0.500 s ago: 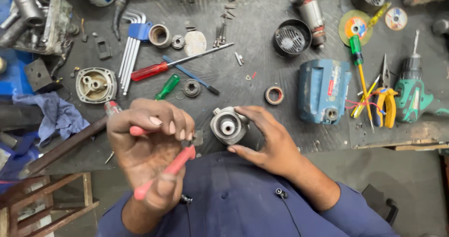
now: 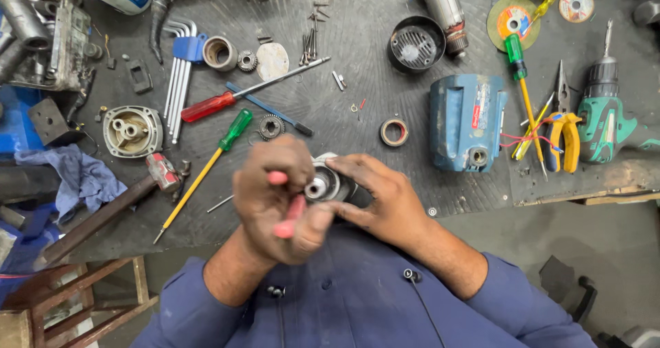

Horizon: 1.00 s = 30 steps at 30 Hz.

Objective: The person works on a small motor gearbox housing at a workbench. They use pliers and a screwdriver on the shaft assembly, then fit gears into the housing by hand, pressing and seating them and turning the parts to check movement.

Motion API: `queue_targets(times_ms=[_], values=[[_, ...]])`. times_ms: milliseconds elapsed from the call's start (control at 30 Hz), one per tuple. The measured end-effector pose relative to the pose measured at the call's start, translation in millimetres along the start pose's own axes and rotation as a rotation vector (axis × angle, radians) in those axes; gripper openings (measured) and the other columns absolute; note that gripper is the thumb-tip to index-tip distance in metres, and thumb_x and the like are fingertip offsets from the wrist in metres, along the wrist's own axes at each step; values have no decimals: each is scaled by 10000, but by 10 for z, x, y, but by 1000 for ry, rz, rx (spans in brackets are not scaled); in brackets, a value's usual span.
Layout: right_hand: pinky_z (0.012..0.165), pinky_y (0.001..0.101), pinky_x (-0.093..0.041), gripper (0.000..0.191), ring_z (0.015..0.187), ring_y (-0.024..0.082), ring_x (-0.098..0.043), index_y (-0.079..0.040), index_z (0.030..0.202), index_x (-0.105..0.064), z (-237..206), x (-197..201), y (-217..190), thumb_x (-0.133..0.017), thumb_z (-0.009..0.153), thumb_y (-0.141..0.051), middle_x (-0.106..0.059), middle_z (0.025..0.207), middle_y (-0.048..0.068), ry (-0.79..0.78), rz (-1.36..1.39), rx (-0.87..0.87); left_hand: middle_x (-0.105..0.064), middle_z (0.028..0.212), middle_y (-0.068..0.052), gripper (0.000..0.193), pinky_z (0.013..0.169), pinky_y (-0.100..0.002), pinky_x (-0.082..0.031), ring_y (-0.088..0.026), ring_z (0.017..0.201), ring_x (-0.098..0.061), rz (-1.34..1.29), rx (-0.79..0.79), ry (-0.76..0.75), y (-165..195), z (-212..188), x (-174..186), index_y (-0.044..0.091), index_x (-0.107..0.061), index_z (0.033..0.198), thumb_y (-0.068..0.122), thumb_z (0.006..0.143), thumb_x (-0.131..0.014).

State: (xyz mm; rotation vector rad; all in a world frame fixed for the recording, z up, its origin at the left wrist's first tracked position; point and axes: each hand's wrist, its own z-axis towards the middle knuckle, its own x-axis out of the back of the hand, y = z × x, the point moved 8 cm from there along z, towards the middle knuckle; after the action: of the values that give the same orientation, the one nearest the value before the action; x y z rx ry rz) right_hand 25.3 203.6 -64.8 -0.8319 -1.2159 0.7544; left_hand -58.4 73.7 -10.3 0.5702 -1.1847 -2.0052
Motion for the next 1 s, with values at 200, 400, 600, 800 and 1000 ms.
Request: queue_targets(times_ms=[200, 400, 600, 800, 1000], values=[[933, 353, -570, 616, 1114, 280, -717, -48, 1311, -643, 22, 11, 25, -893, 769, -197, -699, 1223, 128, 11, 13, 24, -454, 994, -47, 700, 787, -243, -413, -129, 828, -443, -245, 198, 50, 80, 209, 108, 56, -368, 1399, 346, 946, -815], [1167, 402, -483, 908, 1369, 289, -592, -56, 1535, -429, -56, 81, 12, -907, 790, -256, -551, 1465, 155, -21, 295, -39, -463, 1042, -133, 1269, 806, -403, -452, -251, 859, -489, -301, 391, 392, 475, 102, 222, 46, -185, 1616, 518, 702, -929], [1369, 466, -243, 1337, 1639, 270, -225, -159, 1648, 73, -21, 390, -691, -980, 845, -337, -157, 1740, 78, 55, 712, 219, -272, 1681, -131, 1126, 1289, -509, -194, -332, 1576, -300, 424, 0, -433, 862, 458, -493, 153, -282, 1634, 690, 760, -746], [1214, 430, -382, 1121, 1382, 260, -455, -69, 1652, -114, 128, 671, -1058, -878, 840, -180, -390, 1560, 127, 321, 962, 60, -418, 1636, -124, 597, 1262, -427, -328, -280, 1503, -446, 439, 0, -251, 865, 570, 8, 136, -494, 1503, 436, 1010, -648], [1222, 434, -403, 803, 1312, 272, -515, 19, 1636, -323, 107, 662, -726, -676, 919, -54, -507, 1416, 151, 421, 976, 44, -646, 1316, -141, 423, 1038, -380, -489, -306, 1238, -629, 380, 483, -139, -205, -75, 344, 65, -604, 1298, 163, 892, -670]])
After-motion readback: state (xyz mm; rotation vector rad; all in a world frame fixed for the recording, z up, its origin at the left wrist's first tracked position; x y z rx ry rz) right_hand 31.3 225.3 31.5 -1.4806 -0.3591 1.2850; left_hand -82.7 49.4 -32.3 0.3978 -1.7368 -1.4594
